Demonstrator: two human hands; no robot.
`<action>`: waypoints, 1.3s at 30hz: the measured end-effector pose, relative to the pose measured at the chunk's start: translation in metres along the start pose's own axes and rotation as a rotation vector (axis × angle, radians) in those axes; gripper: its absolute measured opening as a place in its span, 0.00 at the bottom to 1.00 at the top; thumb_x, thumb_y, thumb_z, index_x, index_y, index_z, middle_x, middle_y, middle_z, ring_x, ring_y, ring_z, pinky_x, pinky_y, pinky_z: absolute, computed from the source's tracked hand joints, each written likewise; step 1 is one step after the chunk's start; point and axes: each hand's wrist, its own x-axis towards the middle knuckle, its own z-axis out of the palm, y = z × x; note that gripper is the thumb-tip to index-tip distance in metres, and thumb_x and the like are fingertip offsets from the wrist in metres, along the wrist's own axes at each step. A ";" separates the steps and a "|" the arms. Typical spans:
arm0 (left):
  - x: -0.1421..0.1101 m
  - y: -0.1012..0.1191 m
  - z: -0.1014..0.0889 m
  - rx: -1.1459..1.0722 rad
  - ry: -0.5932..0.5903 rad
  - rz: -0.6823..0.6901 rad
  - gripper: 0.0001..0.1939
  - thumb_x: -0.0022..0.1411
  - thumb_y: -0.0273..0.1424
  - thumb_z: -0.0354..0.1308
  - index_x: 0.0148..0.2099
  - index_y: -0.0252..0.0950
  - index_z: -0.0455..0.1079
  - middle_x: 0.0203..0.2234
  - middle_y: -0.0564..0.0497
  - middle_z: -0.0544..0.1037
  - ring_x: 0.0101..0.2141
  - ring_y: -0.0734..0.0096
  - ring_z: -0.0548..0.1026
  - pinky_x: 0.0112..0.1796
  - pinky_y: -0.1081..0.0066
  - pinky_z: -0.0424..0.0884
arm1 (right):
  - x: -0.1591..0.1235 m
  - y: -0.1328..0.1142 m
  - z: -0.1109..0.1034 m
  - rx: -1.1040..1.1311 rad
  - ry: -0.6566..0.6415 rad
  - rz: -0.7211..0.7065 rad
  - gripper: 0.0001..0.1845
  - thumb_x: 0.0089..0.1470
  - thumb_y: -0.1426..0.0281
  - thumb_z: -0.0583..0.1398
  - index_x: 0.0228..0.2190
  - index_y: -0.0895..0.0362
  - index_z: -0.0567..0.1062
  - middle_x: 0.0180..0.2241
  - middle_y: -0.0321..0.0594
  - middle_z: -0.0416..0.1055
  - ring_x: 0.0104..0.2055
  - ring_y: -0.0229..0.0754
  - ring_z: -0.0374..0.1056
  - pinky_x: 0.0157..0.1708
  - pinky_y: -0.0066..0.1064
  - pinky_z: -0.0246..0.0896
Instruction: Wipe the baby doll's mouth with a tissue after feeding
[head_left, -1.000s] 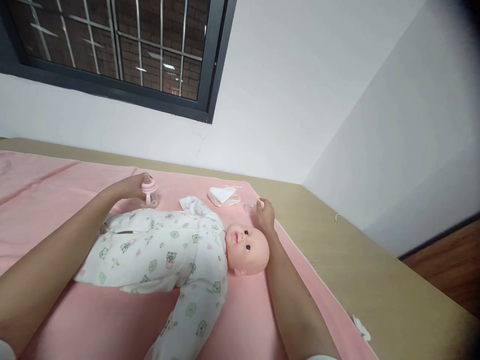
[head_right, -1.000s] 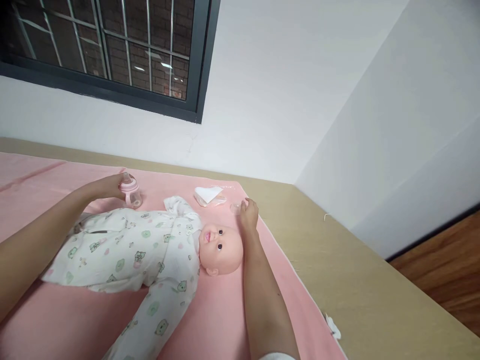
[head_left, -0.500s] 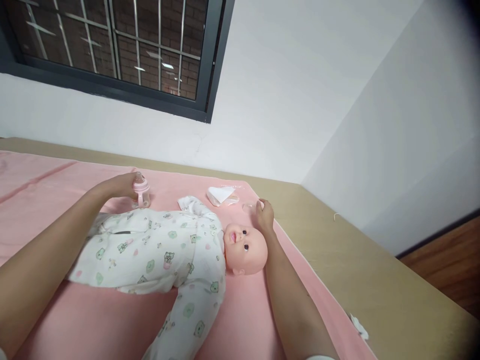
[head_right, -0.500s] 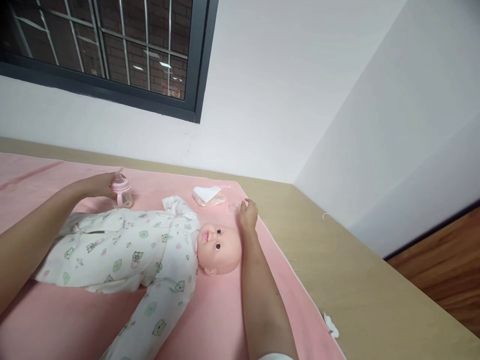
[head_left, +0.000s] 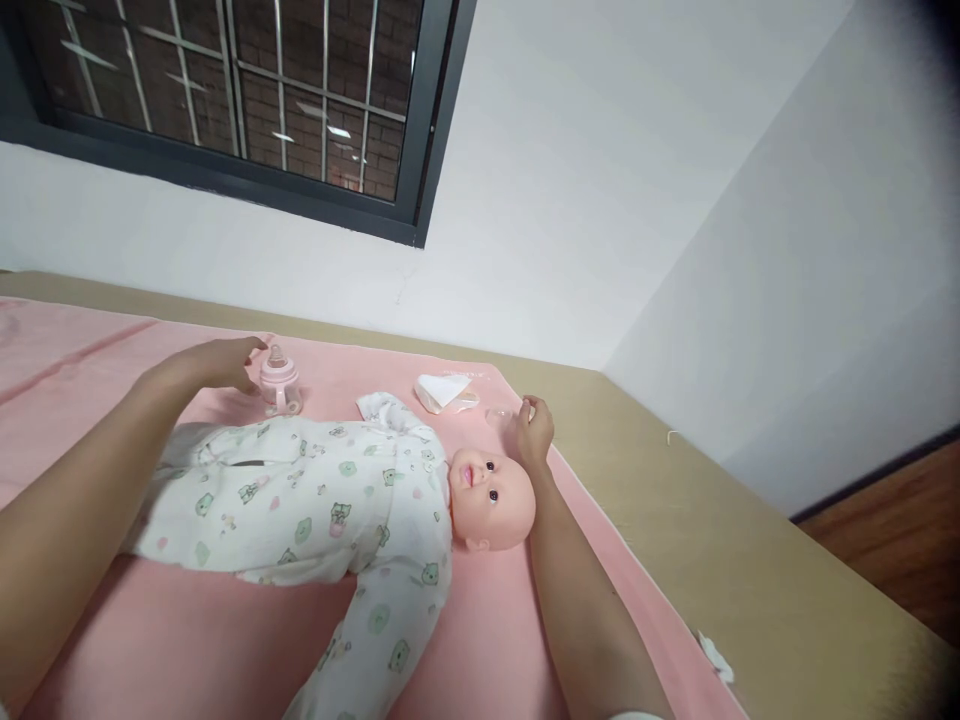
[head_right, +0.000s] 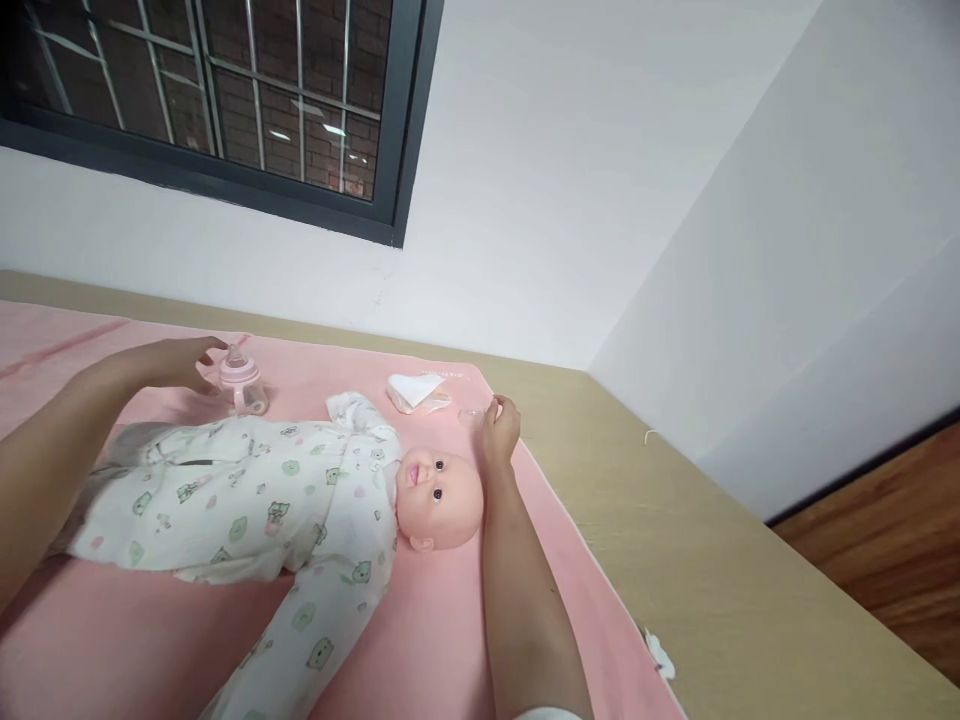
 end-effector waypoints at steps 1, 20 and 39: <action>-0.005 0.002 -0.006 0.034 0.004 -0.045 0.42 0.48 0.32 0.65 0.64 0.26 0.59 0.52 0.32 0.74 0.48 0.44 0.75 0.43 0.60 0.70 | 0.000 -0.002 -0.001 0.017 0.043 -0.018 0.23 0.58 0.61 0.46 0.42 0.62 0.73 0.44 0.52 0.74 0.48 0.50 0.66 0.50 0.40 0.58; -0.073 0.237 0.043 -0.105 -0.245 0.738 0.18 0.63 0.31 0.50 0.52 0.36 0.72 0.47 0.45 0.78 0.43 0.59 0.76 0.41 0.67 0.68 | -0.029 -0.035 0.019 -0.013 -0.315 -0.349 0.23 0.61 0.62 0.45 0.42 0.58 0.75 0.27 0.40 0.74 0.28 0.38 0.67 0.32 0.27 0.57; -0.002 0.280 0.114 -0.209 -0.869 0.565 0.34 0.52 0.54 0.58 0.51 0.33 0.65 0.46 0.42 0.75 0.52 0.53 0.69 0.54 0.58 0.65 | -0.036 -0.055 0.018 0.107 -0.668 -0.187 0.13 0.52 0.68 0.53 0.38 0.55 0.74 0.22 0.32 0.66 0.27 0.37 0.61 0.30 0.27 0.53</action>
